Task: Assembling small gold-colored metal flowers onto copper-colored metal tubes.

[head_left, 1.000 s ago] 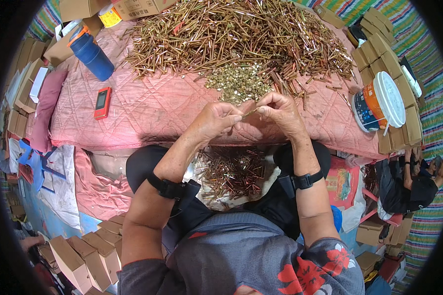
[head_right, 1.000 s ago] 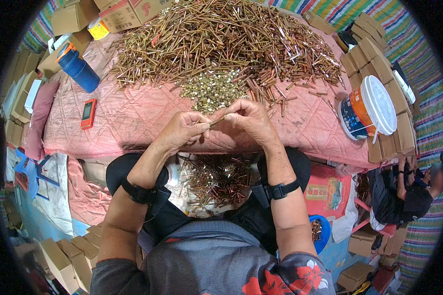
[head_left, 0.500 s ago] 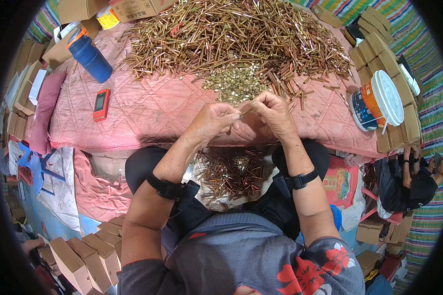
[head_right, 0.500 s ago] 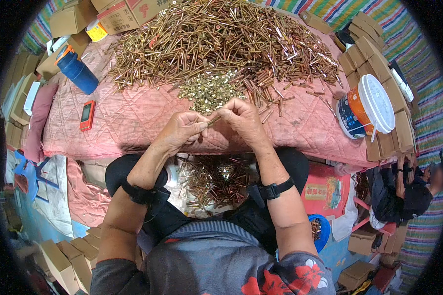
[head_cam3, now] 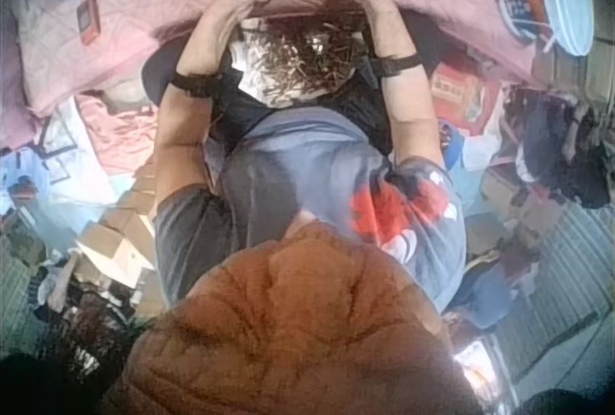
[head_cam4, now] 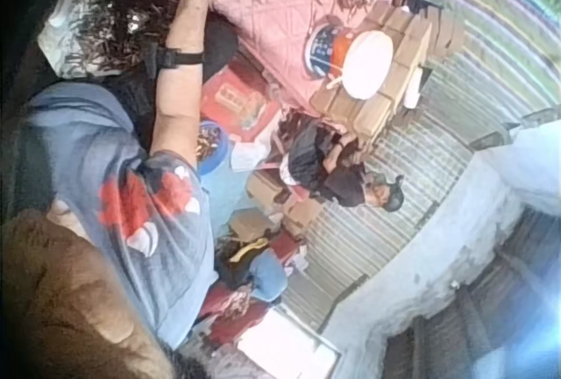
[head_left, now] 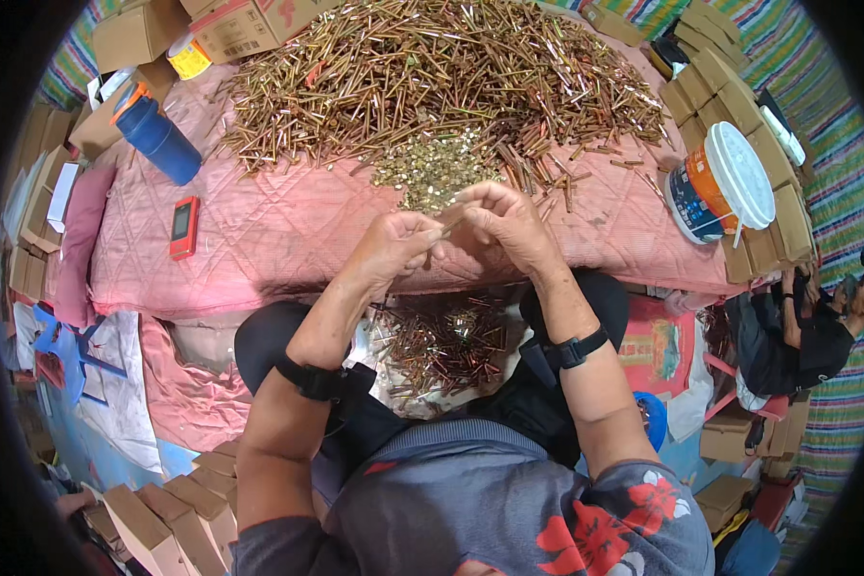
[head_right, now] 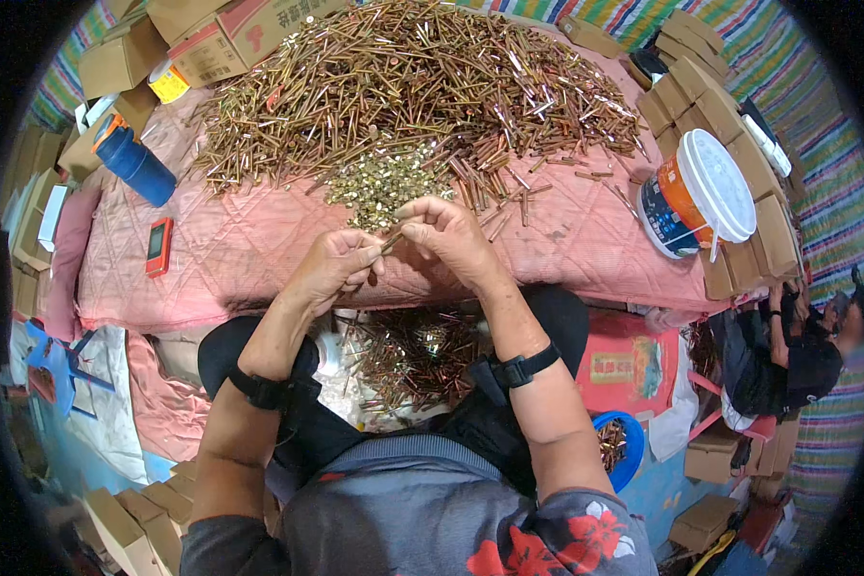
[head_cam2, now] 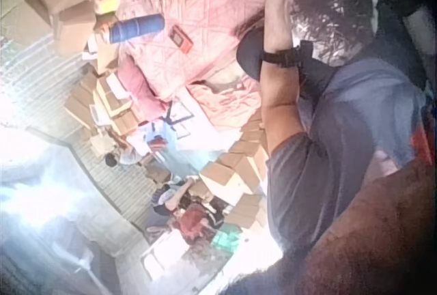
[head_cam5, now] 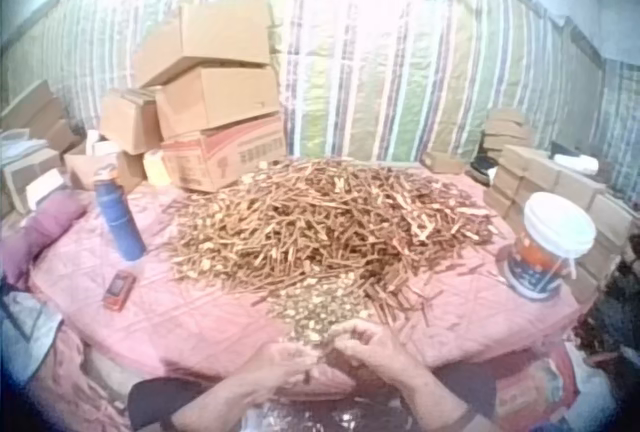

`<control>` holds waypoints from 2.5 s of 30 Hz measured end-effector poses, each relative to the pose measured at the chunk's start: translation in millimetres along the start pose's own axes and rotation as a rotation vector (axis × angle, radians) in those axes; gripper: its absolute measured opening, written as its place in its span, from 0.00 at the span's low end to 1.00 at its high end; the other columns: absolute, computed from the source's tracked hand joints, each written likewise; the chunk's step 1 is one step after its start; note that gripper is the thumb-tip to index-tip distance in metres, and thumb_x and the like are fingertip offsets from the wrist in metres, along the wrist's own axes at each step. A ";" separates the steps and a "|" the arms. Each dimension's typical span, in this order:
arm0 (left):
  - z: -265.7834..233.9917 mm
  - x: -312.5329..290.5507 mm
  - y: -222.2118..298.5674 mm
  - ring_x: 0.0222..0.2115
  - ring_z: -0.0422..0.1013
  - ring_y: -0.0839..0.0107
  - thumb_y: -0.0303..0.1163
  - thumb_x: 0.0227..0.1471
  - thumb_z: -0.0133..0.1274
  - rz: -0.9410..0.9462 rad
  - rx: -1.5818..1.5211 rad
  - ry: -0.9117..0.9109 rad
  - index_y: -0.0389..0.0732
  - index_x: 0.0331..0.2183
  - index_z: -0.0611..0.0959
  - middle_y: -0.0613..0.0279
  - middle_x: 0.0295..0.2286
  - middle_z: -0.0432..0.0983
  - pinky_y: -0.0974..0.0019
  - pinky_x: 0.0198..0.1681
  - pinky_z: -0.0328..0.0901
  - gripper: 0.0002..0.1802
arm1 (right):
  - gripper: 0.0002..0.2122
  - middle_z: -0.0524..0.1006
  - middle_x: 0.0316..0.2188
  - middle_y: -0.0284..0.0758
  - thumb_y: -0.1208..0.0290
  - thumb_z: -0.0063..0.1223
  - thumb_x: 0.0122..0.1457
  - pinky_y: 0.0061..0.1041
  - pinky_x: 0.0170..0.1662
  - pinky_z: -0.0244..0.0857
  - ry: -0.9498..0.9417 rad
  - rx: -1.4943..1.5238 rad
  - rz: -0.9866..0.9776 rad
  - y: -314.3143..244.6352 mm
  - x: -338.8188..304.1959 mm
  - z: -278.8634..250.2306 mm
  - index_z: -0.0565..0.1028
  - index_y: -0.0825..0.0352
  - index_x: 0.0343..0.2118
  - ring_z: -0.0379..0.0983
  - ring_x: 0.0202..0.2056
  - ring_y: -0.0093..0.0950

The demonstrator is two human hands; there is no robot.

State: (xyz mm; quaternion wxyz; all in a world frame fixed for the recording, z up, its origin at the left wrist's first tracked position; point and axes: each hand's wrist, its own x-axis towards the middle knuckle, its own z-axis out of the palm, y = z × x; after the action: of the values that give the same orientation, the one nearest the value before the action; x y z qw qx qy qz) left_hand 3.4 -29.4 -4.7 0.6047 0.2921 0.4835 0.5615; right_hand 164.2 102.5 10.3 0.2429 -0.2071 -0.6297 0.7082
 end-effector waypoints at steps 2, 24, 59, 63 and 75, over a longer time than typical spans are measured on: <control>-0.8 0.6 -0.1 0.14 0.57 0.87 0.32 0.55 0.53 0.007 0.018 -0.015 0.35 0.33 0.78 0.65 0.22 0.74 0.82 0.16 0.50 0.09 | 0.05 0.69 0.18 0.21 0.71 0.56 0.57 0.13 0.22 0.55 -0.039 -0.012 0.031 3.0 1.0 -5.7 0.74 0.66 0.28 0.60 0.20 0.11; 6.7 4.0 7.2 0.30 0.68 0.79 0.32 0.59 0.46 0.046 -0.293 0.007 0.31 0.42 0.75 0.63 0.33 0.73 0.75 0.33 0.66 0.14 | 0.04 0.74 0.30 0.41 0.80 0.54 0.48 0.36 0.37 0.66 0.570 -1.510 -0.267 -4.4 2.9 -75.8 0.75 0.69 0.28 0.71 0.34 0.40; 4.3 11.0 -17.0 0.22 0.73 0.78 0.29 0.53 0.53 0.334 0.652 0.262 0.38 0.38 0.82 0.63 0.21 0.76 0.74 0.26 0.67 0.10 | 0.04 0.76 0.24 0.34 0.77 0.53 0.58 0.21 0.30 0.71 0.062 0.259 0.008 12.9 4.8 -8.3 0.71 0.70 0.33 0.72 0.24 0.20; 6.5 9.4 -14.9 0.21 0.72 0.79 0.31 0.53 0.53 0.206 0.418 0.302 0.38 0.38 0.82 0.63 0.20 0.76 0.74 0.24 0.67 0.11 | 0.04 0.76 0.23 0.33 0.76 0.53 0.58 0.20 0.29 0.69 0.202 0.170 -0.014 9.9 5.6 -16.3 0.71 0.69 0.33 0.71 0.23 0.19; 3.5 7.5 -18.6 0.19 0.70 0.83 0.27 0.53 0.54 0.255 0.642 0.293 0.37 0.37 0.82 0.66 0.21 0.76 0.78 0.20 0.66 0.09 | 0.05 0.76 0.24 0.33 0.75 0.52 0.59 0.17 0.29 0.68 0.051 0.243 0.108 9.5 3.6 -11.6 0.71 0.70 0.34 0.71 0.23 0.19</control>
State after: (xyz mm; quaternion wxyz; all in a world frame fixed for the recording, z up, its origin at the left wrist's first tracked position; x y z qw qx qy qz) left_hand 13.3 -25.2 -22.1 0.3319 0.4413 0.6760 0.4881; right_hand 167.5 113.0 -0.5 0.2437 -0.2276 -0.5207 0.7859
